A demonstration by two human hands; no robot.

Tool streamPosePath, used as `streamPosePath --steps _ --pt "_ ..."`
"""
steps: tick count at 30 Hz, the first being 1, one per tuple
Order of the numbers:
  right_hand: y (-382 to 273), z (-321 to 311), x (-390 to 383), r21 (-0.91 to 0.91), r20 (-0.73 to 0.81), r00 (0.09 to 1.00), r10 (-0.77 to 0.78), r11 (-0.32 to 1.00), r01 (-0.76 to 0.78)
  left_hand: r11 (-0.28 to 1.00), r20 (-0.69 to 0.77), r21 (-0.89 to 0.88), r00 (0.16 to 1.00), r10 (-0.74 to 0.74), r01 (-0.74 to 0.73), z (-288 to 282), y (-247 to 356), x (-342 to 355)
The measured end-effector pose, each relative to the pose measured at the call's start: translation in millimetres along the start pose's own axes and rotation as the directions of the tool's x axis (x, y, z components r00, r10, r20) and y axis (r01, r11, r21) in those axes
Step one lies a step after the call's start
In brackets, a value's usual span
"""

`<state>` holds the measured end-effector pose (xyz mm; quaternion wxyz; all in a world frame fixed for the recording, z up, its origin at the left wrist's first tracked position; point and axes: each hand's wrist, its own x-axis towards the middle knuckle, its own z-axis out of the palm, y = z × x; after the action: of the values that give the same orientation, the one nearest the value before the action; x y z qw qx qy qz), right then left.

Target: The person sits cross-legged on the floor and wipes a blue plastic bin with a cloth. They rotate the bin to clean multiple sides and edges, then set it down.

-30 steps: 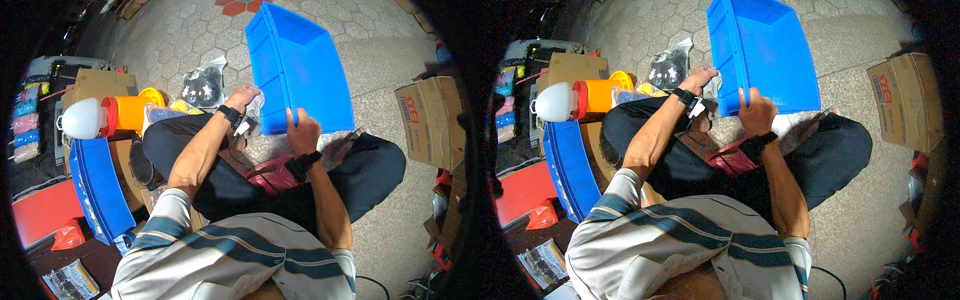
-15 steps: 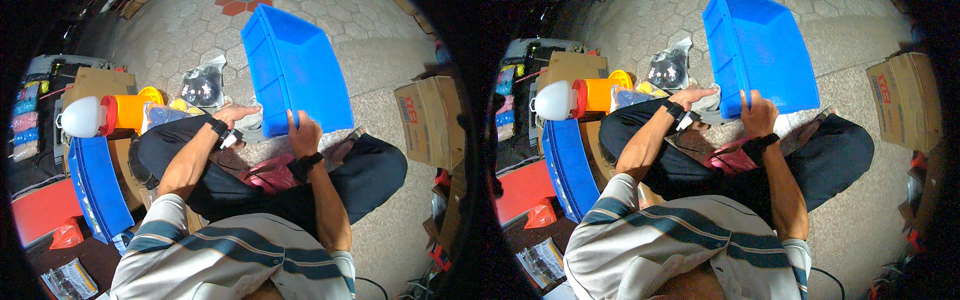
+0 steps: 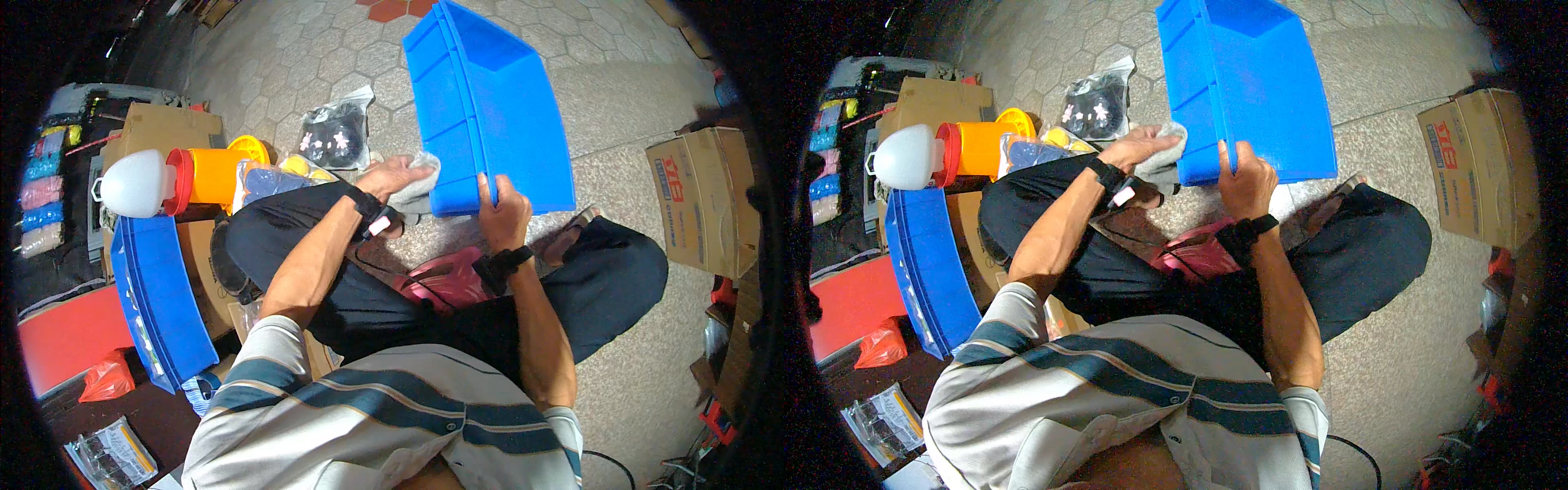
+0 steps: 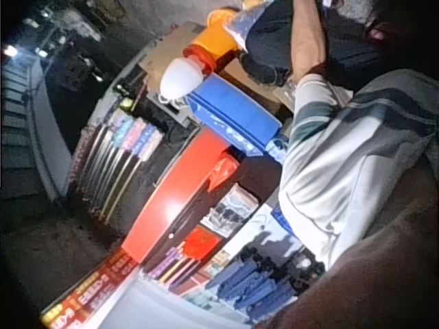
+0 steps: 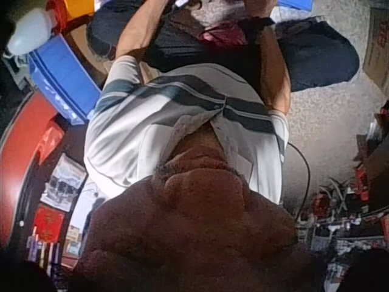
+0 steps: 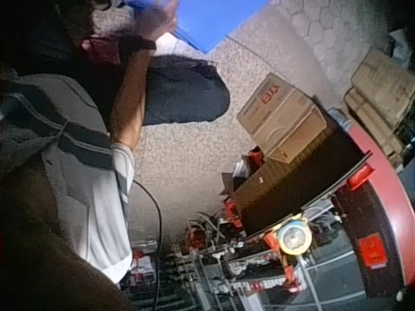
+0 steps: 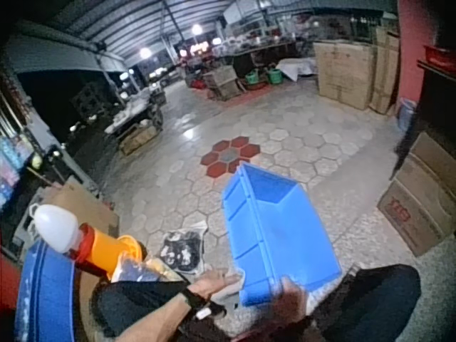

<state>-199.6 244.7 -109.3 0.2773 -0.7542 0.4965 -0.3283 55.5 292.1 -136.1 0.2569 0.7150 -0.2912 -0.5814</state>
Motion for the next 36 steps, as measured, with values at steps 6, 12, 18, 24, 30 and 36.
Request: streamPosePath --steps 6,12,18,24,30,36 --pt "1 1 3 -0.055 -0.040 0.997 -0.068 0.996 0.066 0.856 0.012 0.489 0.981 -0.196 0.165 0 15 6" --pt "2 1 3 -0.088 -0.027 0.994 -0.102 0.991 0.100 0.833 0.047 0.546 0.989 -0.143 0.094 14 20 -5" --pt "9 -4 3 -0.097 -0.014 0.991 -0.135 0.986 0.133 0.772 0.247 0.607 0.968 0.042 -0.188 -6 13 0" --pt "13 -7 4 -0.069 -0.020 0.995 -0.093 0.993 0.092 0.997 0.178 0.036 0.982 0.061 -0.068 -33 -10 11" --pt "11 -2 4 -0.035 -0.007 0.998 -0.069 0.997 0.069 0.974 0.048 0.208 0.996 0.081 -0.090 6 -16 5" --pt "9 -2 5 -0.055 0.015 0.998 -0.063 0.996 0.064 0.940 -0.007 0.290 0.982 0.188 -0.177 25 -6 -4"
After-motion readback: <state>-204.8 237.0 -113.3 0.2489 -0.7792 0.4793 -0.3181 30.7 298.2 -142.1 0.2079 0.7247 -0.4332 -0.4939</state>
